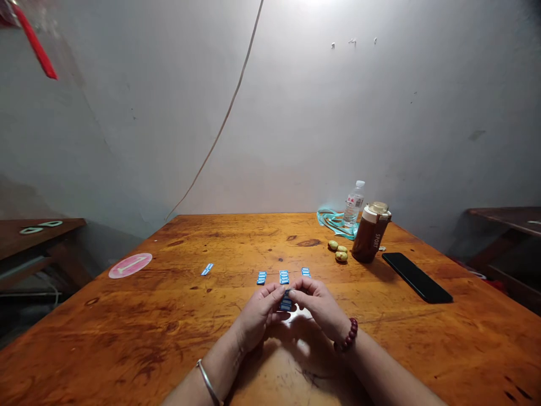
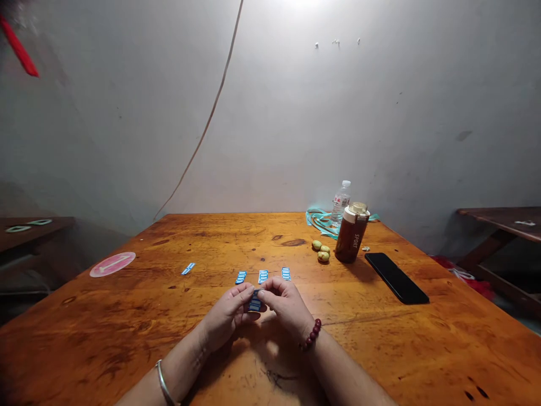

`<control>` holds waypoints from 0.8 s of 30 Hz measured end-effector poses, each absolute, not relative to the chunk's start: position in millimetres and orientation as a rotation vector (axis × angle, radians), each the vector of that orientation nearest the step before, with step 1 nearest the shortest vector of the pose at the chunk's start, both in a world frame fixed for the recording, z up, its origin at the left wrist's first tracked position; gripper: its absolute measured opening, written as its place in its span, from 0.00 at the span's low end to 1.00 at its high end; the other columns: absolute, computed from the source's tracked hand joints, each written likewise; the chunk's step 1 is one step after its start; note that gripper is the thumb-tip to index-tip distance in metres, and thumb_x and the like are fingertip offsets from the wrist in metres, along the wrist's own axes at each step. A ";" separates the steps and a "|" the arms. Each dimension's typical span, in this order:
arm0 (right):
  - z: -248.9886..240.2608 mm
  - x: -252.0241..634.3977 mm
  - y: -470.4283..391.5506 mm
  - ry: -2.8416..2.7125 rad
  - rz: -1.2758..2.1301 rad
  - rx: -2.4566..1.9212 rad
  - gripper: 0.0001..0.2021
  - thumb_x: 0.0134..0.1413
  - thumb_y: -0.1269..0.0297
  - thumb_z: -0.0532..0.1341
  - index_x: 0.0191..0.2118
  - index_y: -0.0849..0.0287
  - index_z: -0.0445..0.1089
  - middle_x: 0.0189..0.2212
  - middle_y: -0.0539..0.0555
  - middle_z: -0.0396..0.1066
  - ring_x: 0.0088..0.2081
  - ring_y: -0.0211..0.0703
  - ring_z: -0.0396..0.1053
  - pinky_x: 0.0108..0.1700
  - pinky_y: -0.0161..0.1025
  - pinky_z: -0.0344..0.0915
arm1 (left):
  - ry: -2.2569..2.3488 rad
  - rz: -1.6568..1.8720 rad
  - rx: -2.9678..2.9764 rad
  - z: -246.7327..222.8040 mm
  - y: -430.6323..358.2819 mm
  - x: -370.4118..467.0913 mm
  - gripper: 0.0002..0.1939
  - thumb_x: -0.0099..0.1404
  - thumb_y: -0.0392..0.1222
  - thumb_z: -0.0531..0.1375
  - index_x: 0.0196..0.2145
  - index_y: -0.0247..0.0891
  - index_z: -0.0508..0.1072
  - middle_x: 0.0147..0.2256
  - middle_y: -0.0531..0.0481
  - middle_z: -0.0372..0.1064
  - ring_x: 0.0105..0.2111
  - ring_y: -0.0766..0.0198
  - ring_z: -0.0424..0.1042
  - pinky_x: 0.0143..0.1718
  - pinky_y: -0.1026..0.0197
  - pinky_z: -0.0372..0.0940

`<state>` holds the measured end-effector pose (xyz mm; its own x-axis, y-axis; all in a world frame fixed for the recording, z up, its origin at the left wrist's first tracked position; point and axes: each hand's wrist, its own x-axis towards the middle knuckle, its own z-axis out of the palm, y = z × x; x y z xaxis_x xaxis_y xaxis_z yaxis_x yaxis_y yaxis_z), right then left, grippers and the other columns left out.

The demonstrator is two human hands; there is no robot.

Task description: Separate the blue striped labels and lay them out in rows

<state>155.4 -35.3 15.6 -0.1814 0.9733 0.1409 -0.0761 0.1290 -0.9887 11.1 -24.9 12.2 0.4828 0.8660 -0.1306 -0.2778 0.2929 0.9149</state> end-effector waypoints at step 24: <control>14.8 156.8 -35.0 -1.309 1.178 -1.053 0.07 0.42 0.64 0.59 0.22 0.62 0.63 0.18 0.46 0.59 0.20 0.31 0.56 0.23 0.30 0.54 | 0.780 0.778 1.225 12.8 -26.3 12.7 0.14 0.55 0.49 0.55 0.28 0.33 0.68 0.25 0.50 0.65 0.22 0.72 0.64 0.23 0.70 0.57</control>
<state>156.8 -35.0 14.8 -0.0779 0.9878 0.1347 -0.0302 0.1327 -0.9907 12.7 -26.3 12.8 0.5187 0.8498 -0.0940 -0.0916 0.1646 0.9821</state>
